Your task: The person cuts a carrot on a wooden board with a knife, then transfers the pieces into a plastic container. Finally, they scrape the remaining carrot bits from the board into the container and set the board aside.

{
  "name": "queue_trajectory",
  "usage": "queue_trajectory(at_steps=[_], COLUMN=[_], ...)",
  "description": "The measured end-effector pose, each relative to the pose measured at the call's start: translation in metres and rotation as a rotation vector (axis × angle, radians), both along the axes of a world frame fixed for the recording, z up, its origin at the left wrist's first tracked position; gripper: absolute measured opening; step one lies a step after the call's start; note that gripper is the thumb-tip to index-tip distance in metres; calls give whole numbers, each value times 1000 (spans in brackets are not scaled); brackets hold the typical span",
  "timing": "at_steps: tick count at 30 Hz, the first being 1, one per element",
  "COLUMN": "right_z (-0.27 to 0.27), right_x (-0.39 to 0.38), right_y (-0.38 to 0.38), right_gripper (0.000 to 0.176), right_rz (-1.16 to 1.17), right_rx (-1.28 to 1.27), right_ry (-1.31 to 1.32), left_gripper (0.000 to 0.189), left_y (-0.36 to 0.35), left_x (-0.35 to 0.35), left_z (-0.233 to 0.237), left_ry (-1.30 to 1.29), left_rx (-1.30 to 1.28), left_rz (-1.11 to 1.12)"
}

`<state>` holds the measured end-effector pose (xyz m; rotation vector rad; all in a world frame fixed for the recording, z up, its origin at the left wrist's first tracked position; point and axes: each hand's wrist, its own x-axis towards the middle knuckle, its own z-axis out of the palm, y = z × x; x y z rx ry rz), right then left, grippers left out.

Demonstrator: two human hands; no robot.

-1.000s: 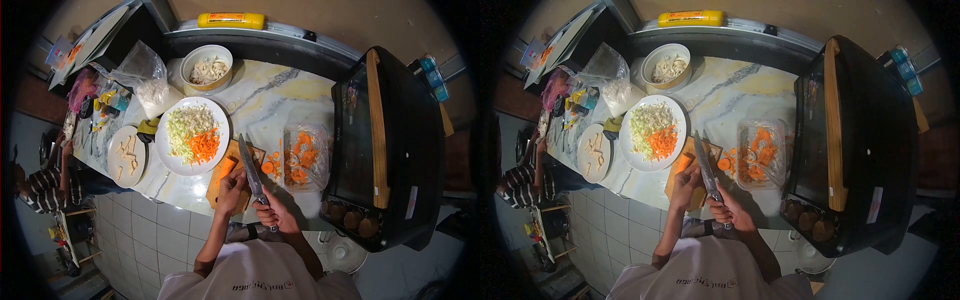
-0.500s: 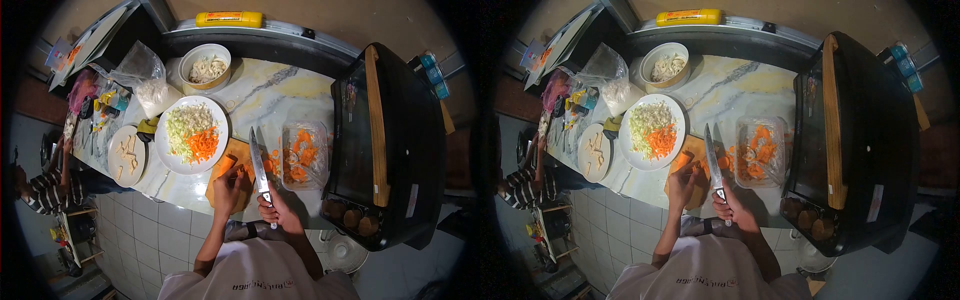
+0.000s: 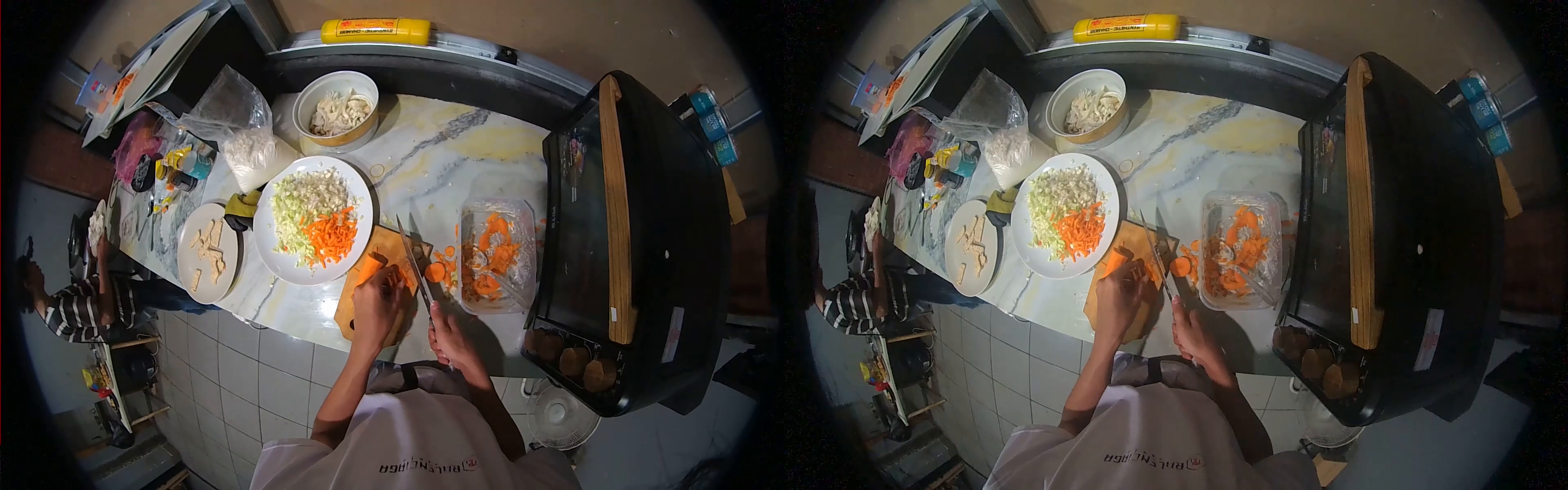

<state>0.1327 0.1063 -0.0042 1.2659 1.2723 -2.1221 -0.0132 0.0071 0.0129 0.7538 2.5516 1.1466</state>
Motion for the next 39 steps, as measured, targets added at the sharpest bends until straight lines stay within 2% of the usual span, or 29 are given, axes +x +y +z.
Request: queue_trajectory(at_steps=[7, 10, 16, 19, 22, 31, 37, 39], right_z=[-9, -14, -31, -36, -36, -42, -40, -38], right_x=[3, 4, 8, 10, 9, 8, 5, 5], right_y=[-7, -10, -12, -11, -11, -12, -15, -14], right_gripper=[69, 70, 77, 80, 82, 85, 86, 86], right_rz=[32, 52, 120, 144, 147, 123, 143, 166], right_rx=[80, 128, 223, 272, 305, 327, 357, 351], right_ry=[29, 37, 49, 65, 50, 73, 9, 21], left_gripper=[27, 28, 27, 32, 27, 21, 28, 29], left_y=[-2, -2, -4, -6, -6, -8, -9, -9], left_x=[2, 1, -2, -3, -2, 2, 3, 4], left_z=[-8, 4, 12, 10, 7, 3, -4, -3], left_ry=[-106, -153, -172, -148, -97, -69, -209, -179], left_rx=[37, 21, 60, 28, -21, -7, 64, 61], left_rz=[-21, -19, 0, -24, -45, -93, -56, -61])
